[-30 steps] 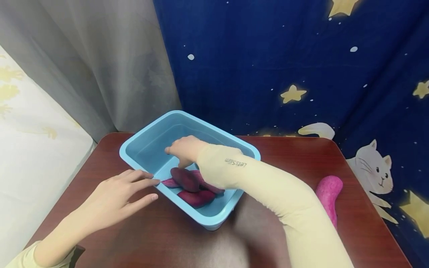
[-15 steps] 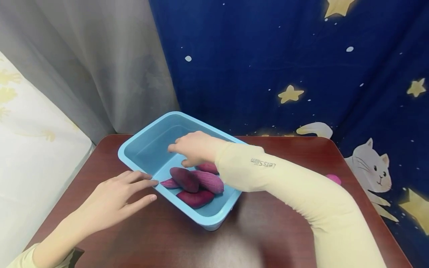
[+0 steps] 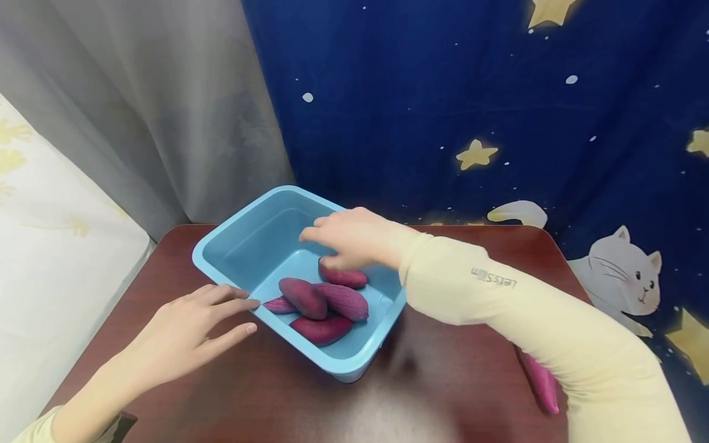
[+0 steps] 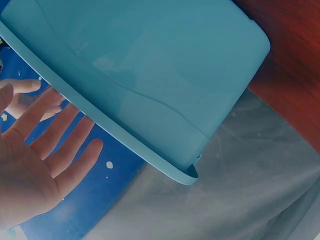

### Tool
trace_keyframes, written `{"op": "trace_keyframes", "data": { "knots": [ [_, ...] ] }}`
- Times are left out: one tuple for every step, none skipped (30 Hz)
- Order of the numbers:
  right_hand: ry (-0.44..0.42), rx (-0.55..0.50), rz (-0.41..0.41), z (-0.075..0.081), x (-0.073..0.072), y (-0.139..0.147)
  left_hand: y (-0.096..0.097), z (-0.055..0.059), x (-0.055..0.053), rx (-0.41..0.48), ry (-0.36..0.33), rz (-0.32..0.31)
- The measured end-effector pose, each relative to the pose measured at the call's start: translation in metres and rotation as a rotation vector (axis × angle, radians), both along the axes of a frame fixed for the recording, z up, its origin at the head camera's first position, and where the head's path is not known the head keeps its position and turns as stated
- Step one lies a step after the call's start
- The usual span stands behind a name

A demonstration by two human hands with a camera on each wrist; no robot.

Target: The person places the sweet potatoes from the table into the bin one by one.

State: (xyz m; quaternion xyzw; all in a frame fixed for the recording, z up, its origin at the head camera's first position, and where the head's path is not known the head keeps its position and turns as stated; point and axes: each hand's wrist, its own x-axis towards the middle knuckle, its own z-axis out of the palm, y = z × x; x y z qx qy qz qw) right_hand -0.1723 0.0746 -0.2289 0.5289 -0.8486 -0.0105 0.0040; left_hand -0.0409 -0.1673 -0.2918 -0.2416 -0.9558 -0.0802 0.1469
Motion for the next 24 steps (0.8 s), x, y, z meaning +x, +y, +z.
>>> {"op": "trace_keyframes", "data": {
  "knots": [
    [0.002, -0.015, 0.001, 0.002, 0.0, 0.003, 0.0, 0.0, 0.0, 0.001, -0.002, 0.002],
    [0.006, -0.03, 0.003, 0.004, -0.001, 0.007, 0.0, 0.001, 0.0, 0.002, -0.003, 0.003],
    [0.009, -0.043, 0.002, 0.006, -0.002, 0.01, 0.0, 0.001, 0.0, 0.003, -0.005, 0.005],
    [0.013, -0.056, 0.003, 0.007, -0.003, 0.014, 0.0, 0.002, 0.0, 0.003, -0.004, 0.005],
    [0.016, -0.068, 0.002, 0.009, -0.004, 0.018, 0.0, 0.002, -0.001, 0.004, -0.005, 0.004],
    [0.019, -0.077, -0.001, 0.011, -0.006, 0.022, 0.0, 0.003, -0.001, 0.005, -0.004, 0.004],
    [0.023, -0.085, -0.007, 0.012, -0.006, 0.026, 0.0, 0.003, -0.001, 0.006, -0.005, 0.003],
    [0.021, -0.092, -0.014, 0.014, -0.007, 0.03, 0.0, 0.004, -0.001, 0.006, -0.004, 0.002],
    [0.017, -0.097, -0.022, 0.016, -0.008, 0.034, 0.0, 0.004, -0.002, 0.005, -0.005, 0.002],
    [0.017, -0.101, -0.028, 0.017, -0.007, 0.038, 0.0, 0.004, -0.002, 0.004, -0.004, 0.002],
    [0.013, -0.105, -0.036, 0.018, -0.007, 0.041, 0.0, 0.004, -0.002, 0.004, -0.004, 0.002],
    [0.011, -0.109, -0.043, 0.019, -0.007, 0.045, 0.0, 0.004, -0.002, 0.004, -0.003, 0.003],
    [0.01, -0.113, -0.049, 0.02, -0.006, 0.049, 0.0, 0.004, -0.002, 0.004, -0.004, 0.003],
    [0.009, -0.117, -0.054, 0.02, -0.005, 0.053, 0.0, 0.004, -0.002, 0.003, -0.003, 0.003],
    [0.013, -0.119, -0.059, 0.021, -0.005, 0.057, 0.0, 0.004, -0.002, 0.003, -0.003, 0.003],
    [0.017, -0.122, -0.063, 0.021, -0.004, 0.061, 0.0, 0.004, -0.002, 0.002, -0.003, 0.003],
    [0.021, -0.124, -0.07, 0.021, -0.003, 0.065, 0.0, 0.005, -0.002, 0.003, -0.002, 0.003],
    [0.028, -0.125, -0.077, 0.02, -0.003, 0.068, 0.0, 0.005, -0.002, 0.002, -0.003, 0.003],
    [0.034, -0.127, -0.082, 0.02, -0.002, 0.072, 0.0, 0.005, -0.002, 0.001, -0.003, 0.003],
    [0.036, -0.129, -0.089, 0.02, -0.001, 0.075, 0.0, 0.005, -0.002, -0.001, -0.003, 0.003],
    [0.04, -0.13, -0.096, 0.019, -0.001, 0.078, 0.0, 0.005, -0.002, -0.002, -0.003, 0.004],
    [0.042, -0.134, -0.101, 0.019, -0.001, 0.081, 0.0, 0.005, -0.002, -0.003, -0.003, 0.005],
    [0.044, -0.138, -0.108, 0.018, 0.0, 0.083, -0.001, 0.005, -0.002, -0.003, -0.005, 0.005],
    [0.049, -0.142, -0.112, 0.018, 0.0, 0.086, -0.001, 0.005, -0.002, -0.004, -0.006, 0.006]
  ]
}}
